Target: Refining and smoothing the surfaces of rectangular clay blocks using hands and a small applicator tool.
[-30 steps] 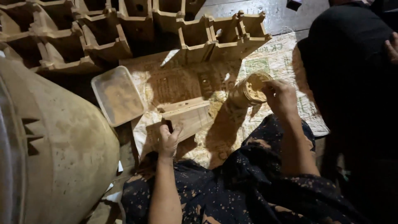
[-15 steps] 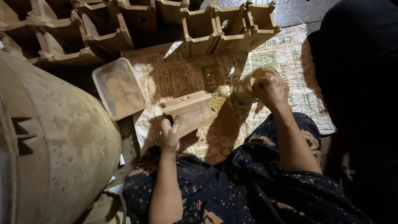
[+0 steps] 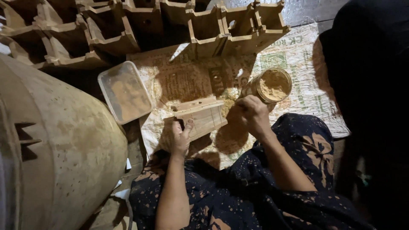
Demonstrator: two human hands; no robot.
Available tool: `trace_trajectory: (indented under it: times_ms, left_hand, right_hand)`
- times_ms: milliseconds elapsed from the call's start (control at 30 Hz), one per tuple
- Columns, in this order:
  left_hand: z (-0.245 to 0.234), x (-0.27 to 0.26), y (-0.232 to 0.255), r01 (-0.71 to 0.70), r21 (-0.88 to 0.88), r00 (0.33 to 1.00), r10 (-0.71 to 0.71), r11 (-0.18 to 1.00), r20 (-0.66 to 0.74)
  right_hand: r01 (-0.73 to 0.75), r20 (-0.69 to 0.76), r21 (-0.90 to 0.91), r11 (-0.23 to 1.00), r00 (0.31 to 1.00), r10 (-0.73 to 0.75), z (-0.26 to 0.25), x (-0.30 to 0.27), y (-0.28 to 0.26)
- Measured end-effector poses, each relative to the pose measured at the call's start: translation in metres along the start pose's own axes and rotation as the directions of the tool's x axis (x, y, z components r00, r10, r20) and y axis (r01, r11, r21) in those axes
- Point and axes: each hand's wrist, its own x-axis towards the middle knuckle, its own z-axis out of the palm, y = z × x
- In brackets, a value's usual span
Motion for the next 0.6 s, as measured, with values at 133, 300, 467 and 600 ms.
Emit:
trace_trajectory:
  times_ms: [133,300,467,600]
  left_hand:
    - [0.008,-0.005,0.040,0.011,-0.015,1.000,-0.012,1.000,-0.007]
    - [0.003,-0.003,0.026,0.054,-0.035,0.999,-0.054,0.998,0.004]
    - [-0.030,0.011,-0.044,0.018,0.029,0.999,-0.019,0.999,0.039]
    - [-0.033,0.010,-0.046,0.025,0.039,0.999,-0.026,0.999,0.027]
  right_hand:
    - [-0.079,0.104,0.123,0.989,0.992,0.067,0.031,-0.002,0.027]
    - [-0.168,0.137,0.171,0.971,0.980,0.145,0.036,0.002,0.009]
    - [-0.483,0.279,0.665,0.570,0.868,0.411,0.032,0.012,-0.002]
    - [-0.487,0.313,0.716,0.500,0.864,0.395,0.034,0.015,-0.003]
